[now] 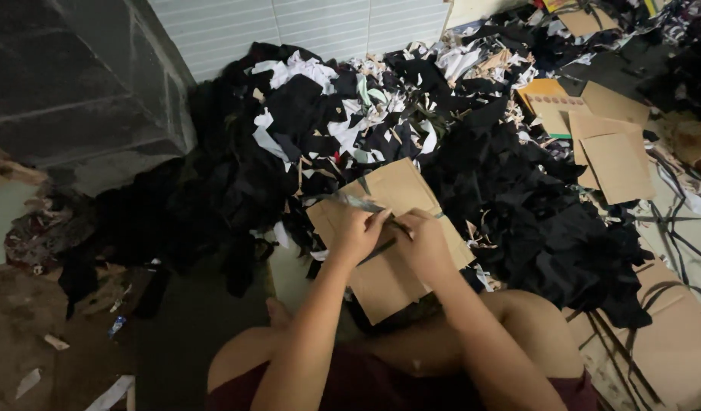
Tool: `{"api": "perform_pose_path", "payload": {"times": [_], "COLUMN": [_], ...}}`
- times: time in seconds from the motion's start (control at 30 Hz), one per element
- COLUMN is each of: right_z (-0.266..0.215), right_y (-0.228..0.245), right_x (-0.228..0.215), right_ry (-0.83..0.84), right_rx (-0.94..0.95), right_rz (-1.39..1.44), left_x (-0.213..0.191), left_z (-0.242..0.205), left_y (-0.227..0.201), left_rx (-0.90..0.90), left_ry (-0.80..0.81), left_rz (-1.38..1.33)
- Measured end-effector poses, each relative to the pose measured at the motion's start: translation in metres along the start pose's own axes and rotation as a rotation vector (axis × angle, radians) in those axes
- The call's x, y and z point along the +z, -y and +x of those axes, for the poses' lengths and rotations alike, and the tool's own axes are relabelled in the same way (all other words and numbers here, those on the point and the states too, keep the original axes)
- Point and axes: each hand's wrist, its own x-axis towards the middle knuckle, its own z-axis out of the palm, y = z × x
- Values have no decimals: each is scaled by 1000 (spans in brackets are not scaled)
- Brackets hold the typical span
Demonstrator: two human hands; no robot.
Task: Sort fabric scraps and secure them to cardboard sheets using ties and a pencil as a guide.
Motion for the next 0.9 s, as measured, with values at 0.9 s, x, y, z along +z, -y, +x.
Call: {"api": "perform_pose_path", "payload": {"times": [0.9], "right_z": [2], "right_y": [-24], "right_x": [10], "right_ry": [71], "right_rx": [-215], "right_rz": [-80], "left_x": [45], "left_z": [-21], "left_y": [74], "left_rx": [-198], "left_ry": [-24], "left_rz": [-212]}}
